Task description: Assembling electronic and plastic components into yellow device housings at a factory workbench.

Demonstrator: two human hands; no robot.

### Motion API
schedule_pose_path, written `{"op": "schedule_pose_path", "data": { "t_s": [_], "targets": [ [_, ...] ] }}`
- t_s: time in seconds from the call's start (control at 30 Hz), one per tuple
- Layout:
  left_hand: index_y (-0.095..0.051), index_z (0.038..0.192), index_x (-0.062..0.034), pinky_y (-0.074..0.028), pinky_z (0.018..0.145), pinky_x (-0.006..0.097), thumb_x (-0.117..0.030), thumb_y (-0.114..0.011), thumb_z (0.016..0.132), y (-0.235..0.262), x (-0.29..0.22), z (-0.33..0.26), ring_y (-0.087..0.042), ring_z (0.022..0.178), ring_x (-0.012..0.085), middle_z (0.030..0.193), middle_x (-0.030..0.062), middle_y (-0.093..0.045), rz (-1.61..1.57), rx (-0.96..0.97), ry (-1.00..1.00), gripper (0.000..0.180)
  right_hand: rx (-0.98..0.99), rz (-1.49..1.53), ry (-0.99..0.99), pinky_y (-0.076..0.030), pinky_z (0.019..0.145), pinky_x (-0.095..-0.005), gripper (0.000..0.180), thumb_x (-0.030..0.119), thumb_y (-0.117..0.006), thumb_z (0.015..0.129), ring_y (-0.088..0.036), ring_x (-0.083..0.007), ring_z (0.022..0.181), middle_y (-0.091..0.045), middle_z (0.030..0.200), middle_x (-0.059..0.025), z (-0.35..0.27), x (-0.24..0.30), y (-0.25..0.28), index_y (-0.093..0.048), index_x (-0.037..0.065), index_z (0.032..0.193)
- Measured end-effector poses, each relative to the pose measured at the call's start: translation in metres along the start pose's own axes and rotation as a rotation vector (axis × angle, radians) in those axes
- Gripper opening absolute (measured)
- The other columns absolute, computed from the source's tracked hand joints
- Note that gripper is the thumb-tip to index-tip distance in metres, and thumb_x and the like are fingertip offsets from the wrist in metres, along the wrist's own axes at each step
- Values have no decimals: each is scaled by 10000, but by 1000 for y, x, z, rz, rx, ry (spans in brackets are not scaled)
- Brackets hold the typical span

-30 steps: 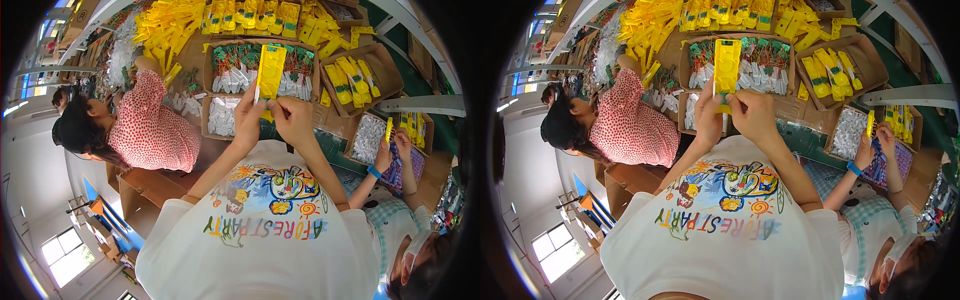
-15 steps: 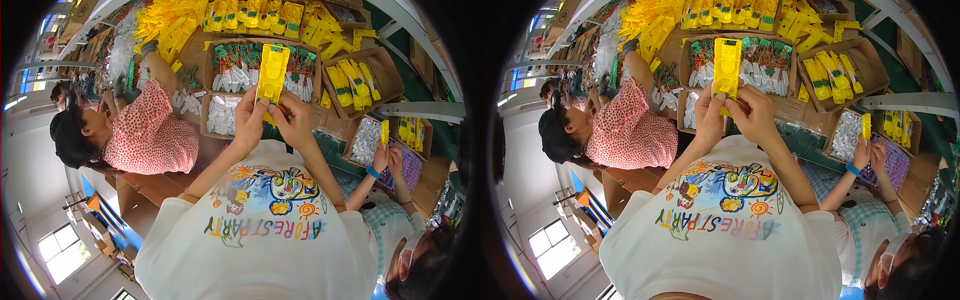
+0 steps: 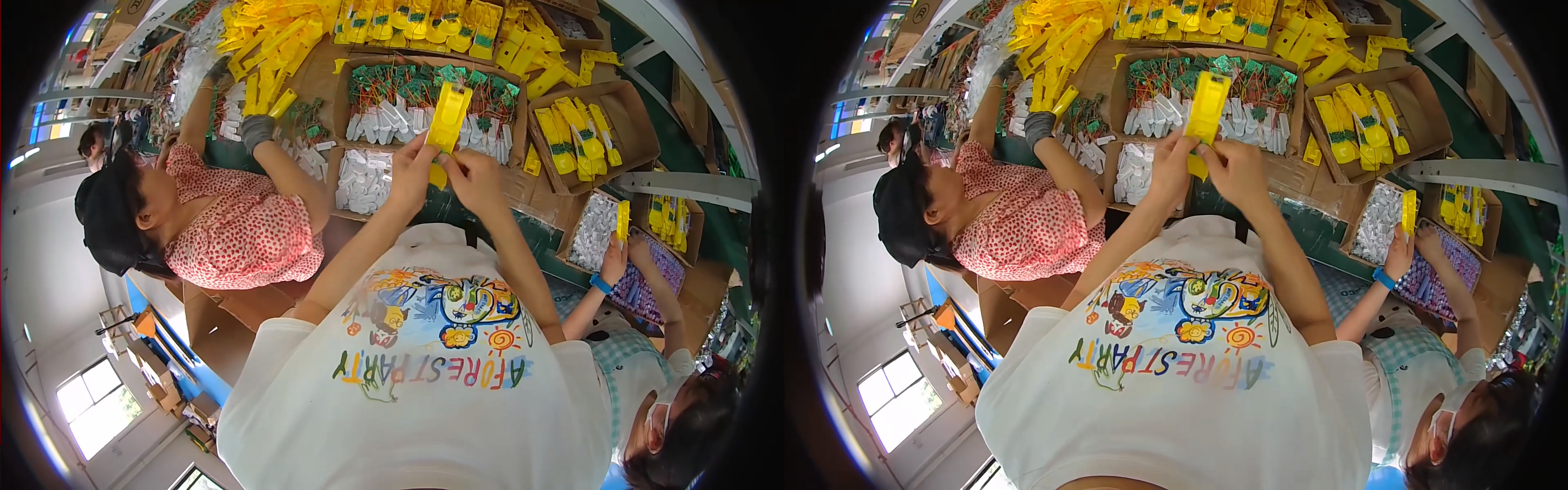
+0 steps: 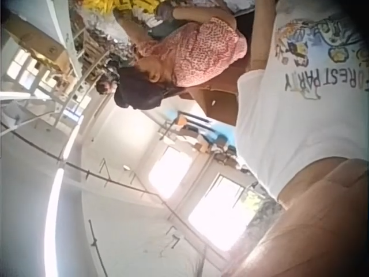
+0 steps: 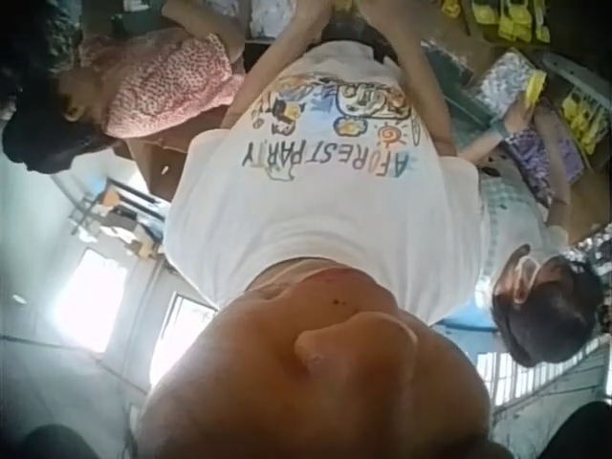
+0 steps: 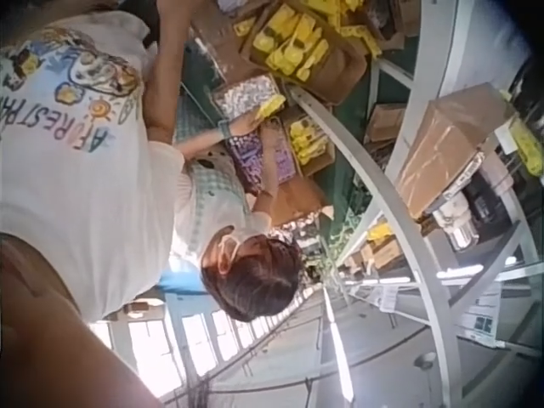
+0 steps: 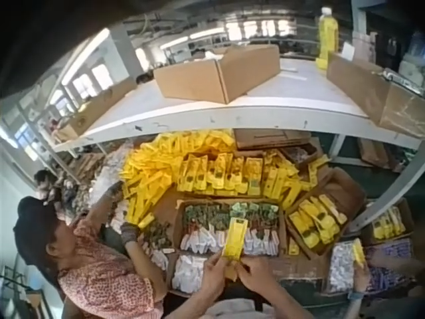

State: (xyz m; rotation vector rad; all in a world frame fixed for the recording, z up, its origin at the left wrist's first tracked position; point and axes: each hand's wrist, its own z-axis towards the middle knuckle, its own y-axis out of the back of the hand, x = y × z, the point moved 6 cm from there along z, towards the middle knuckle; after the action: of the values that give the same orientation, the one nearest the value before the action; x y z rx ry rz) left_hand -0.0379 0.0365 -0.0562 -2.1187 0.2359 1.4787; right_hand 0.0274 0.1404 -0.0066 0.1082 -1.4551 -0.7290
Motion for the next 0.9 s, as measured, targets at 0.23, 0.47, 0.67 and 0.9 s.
{"op": "schedule_pose_path", "data": {
  "t_s": [0.23, 0.47, 0.67, 0.9],
  "targets": [
    [-238, 1322, -60, -495, 758, 291, -21, -355, 939, -3, -48, 2, -606, 870, 176, 1070, 127, -590, 122, 177, -136, 402, 415, 580, -238, -459, 525, -257, 445, 266, -608, 852, -589, -122, 599, -582, 681, -44, -9, 0, 53, -499, 41, 1221],
    [-418, 1185, -35, -475, 689, 259, -37, -486, 900, -5, -57, -11, -571, 721, 137, 896, 65, -597, 189, 156, -9, 293, 144, 1070, -218, -444, 549, -152, 368, 195, -562, 898, -544, -104, 718, -567, 878, -55, 25, -11, 94, -508, 9, 1211],
    [-455, 1126, -19, -464, 688, 255, -47, -577, 855, -10, -43, -20, -591, 764, 119, 861, 56, -619, 364, 110, -85, 299, -182, 724, 28, -409, 698, -199, 300, 236, -475, 968, -509, -63, 792, -580, 903, -6, 48, 16, 84, -580, 28, 1157],
    [-446, 1132, -15, -475, 698, 278, -48, -541, 874, -15, -35, -24, -612, 786, 134, 881, 103, -628, 516, 75, -220, 277, -83, 507, -54, -348, 608, -167, 318, 225, -485, 960, -417, -17, 685, -515, 777, 37, 57, 26, 46, -558, 61, 1222]
  ]
}}
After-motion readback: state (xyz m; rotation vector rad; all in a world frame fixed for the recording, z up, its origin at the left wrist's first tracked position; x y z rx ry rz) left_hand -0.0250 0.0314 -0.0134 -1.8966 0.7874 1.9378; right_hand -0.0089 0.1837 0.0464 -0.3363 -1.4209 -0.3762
